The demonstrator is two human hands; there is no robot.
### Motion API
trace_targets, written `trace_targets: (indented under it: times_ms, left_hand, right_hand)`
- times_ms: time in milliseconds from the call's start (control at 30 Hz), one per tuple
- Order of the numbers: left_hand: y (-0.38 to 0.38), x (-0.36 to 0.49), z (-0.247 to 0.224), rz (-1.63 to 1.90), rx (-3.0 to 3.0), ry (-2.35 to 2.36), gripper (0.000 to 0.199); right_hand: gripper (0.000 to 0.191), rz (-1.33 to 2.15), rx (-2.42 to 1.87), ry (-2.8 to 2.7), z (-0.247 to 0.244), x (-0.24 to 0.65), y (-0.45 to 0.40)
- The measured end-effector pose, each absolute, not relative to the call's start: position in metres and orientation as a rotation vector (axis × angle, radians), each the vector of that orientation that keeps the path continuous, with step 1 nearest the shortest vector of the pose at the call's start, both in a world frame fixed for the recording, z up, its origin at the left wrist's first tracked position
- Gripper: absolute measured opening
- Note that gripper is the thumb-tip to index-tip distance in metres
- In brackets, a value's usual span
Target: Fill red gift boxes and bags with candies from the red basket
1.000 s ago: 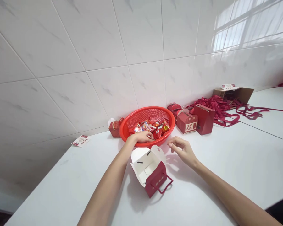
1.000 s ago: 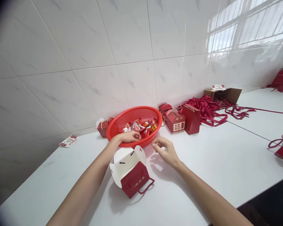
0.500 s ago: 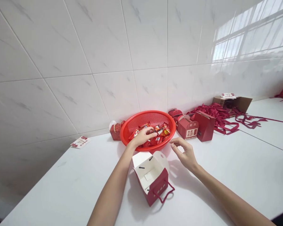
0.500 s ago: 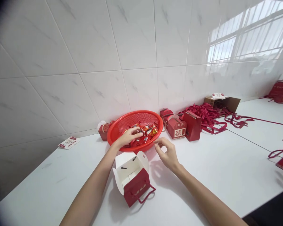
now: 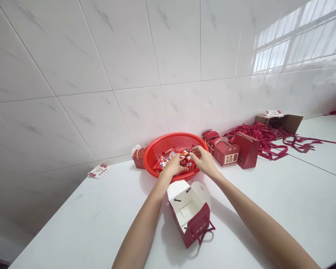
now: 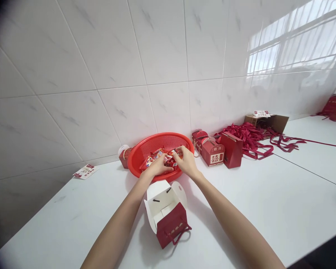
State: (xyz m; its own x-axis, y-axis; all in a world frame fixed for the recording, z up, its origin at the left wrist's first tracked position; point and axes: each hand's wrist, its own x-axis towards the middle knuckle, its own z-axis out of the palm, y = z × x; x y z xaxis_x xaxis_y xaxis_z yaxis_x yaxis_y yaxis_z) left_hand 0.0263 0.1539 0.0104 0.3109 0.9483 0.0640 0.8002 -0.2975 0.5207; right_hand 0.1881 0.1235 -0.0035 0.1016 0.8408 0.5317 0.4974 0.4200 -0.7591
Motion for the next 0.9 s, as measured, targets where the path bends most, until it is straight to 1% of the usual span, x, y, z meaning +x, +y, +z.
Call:
trace_targets:
  times_ms: [67, 133, 167, 267, 333, 500, 700, 767, 900]
  left_hand:
    - [0.156, 0.028, 0.008, 0.307, 2.257, 1.47, 0.03]
    - [0.157, 0.028, 0.006, 0.196, 2.289, 1.392, 0.016]
    - [0.157, 0.028, 0.005, 0.172, 2.288, 1.376, 0.014]
    - [0.156, 0.027, 0.003, 0.123, 2.256, 1.361, 0.016]
    - [0.154, 0.026, 0.002, 0.095, 2.252, 1.366, 0.019]
    - [0.151, 0.024, 0.003, 0.03, 2.312, 1.364, 0.023]
    - [0.147, 0.022, 0.003, 0.031, 2.322, 1.346, 0.025]
    - [0.147, 0.022, 0.003, 0.024, 2.328, 1.349, 0.027]
    - [0.147, 0.024, 0.005, -0.054, 2.348, 1.34, 0.028]
  right_hand:
    - [0.012, 0.348, -1.294, -1.589, -0.002, 0.191, 0.122]
    - [0.01, 0.321, -1.371, -1.672, 0.002, 0.193, 0.12]
    - [0.009, 0.315, -1.405, -1.721, 0.004, 0.193, 0.118]
    - [0.005, 0.311, -1.497, -1.901, 0.009, 0.192, 0.117]
    - [0.007, 0.301, -1.567, -2.023, 0.01, 0.191, 0.117]
    - [0.033, 0.275, -1.714, -2.187, 0.008, 0.183, 0.118]
    - [0.054, 0.298, -1.874, -2.231, 0.015, 0.171, 0.115]
    - [0.057, 0.301, -1.907, -2.236, 0.017, 0.167, 0.114]
    - [0.057, 0.328, -2.062, -2.283, 0.02, 0.162, 0.116]
